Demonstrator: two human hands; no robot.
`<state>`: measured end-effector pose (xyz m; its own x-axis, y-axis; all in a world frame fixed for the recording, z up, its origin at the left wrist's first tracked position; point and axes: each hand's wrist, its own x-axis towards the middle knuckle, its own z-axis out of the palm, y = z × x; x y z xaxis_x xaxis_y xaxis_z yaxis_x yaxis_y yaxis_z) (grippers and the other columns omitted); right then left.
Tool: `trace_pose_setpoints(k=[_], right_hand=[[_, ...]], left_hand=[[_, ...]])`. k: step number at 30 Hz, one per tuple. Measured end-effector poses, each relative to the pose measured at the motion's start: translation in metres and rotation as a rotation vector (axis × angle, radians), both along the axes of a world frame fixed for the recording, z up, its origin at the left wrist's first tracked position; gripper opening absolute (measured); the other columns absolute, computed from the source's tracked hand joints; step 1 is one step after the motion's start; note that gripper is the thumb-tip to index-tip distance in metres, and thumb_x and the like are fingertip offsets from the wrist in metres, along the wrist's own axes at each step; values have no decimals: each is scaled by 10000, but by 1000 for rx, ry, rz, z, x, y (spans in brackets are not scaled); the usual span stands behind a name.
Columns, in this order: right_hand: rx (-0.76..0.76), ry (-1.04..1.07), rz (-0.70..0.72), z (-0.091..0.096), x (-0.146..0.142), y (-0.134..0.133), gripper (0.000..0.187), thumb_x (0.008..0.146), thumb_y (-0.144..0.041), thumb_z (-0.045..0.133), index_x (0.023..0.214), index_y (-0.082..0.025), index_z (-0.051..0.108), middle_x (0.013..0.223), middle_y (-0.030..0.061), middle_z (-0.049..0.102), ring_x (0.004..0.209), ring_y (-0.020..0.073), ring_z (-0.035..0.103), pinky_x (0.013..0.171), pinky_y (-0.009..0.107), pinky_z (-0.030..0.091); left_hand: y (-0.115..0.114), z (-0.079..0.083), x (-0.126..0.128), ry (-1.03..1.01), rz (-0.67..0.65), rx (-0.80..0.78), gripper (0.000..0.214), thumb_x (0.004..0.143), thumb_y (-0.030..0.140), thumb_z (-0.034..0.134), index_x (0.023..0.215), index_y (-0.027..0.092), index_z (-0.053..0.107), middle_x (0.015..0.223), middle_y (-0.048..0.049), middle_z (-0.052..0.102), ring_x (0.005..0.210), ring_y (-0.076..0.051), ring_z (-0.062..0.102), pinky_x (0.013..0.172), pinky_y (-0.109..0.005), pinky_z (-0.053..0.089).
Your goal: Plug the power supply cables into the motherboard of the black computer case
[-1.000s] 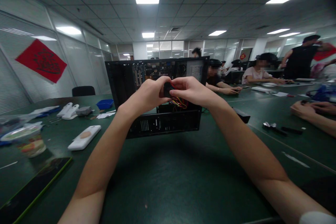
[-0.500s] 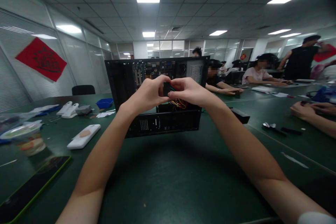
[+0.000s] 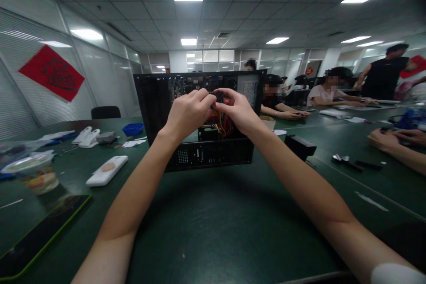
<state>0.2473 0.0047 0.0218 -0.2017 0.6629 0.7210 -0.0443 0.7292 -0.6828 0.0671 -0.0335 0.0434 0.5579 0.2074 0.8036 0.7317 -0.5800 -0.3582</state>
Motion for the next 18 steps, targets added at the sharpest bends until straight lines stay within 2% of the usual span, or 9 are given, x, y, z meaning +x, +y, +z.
trace_pose_setpoints(k=[5, 8, 11, 13, 15, 18], right_hand=[[33, 36, -18, -4, -8, 1, 593, 747, -557, 748, 1227, -234, 614, 1178, 69, 701, 1111, 233, 636, 922, 367, 558], [-18, -21, 84, -1, -4, 1, 586, 830, -684, 611, 1245, -270, 620, 1162, 58, 706, 1088, 218, 649, 874, 361, 579], [-15, -113, 145, 0, 2, 3, 569, 878, -654, 570, 1309, -284, 602, 1161, 62, 707, 1060, 219, 661, 830, 363, 595], [102, -162, 46, -2, 3, 6, 564, 907, -530, 594, 1410, -282, 536, 1239, 73, 679, 1129, 234, 636, 878, 377, 589], [298, -220, -128, -7, 2, 13, 580, 928, -375, 587, 1484, -262, 469, 1346, 95, 620, 1245, 255, 575, 992, 413, 545], [569, -341, -383, -19, -4, 29, 538, 936, -198, 523, 1473, -201, 489, 1409, 138, 553, 1329, 277, 505, 1116, 460, 442]], left_hand=[[11, -2, -8, -44, -47, 25, 169, 962, 267, 533, 1015, 201, 679, 1046, -98, 668, 945, -216, 623, 733, -313, 478], [18, -3, -16, -119, -34, 49, 172, 945, 284, 564, 1015, 211, 704, 1066, -100, 678, 955, -226, 627, 761, -337, 482], [24, -2, -21, -187, -15, 79, 181, 927, 283, 596, 1035, 218, 725, 1071, -95, 684, 964, -228, 635, 775, -343, 494], [29, -4, -22, -199, -12, 83, 189, 925, 282, 604, 1046, 221, 735, 1066, -87, 689, 956, -219, 646, 773, -334, 502], [35, -8, -21, -182, -1, 78, 206, 937, 288, 592, 1062, 221, 741, 1076, -80, 699, 956, -211, 661, 782, -325, 507], [46, -17, -18, -160, 37, 52, 239, 961, 304, 566, 1088, 213, 747, 1119, -77, 713, 976, -207, 679, 798, -315, 512]])
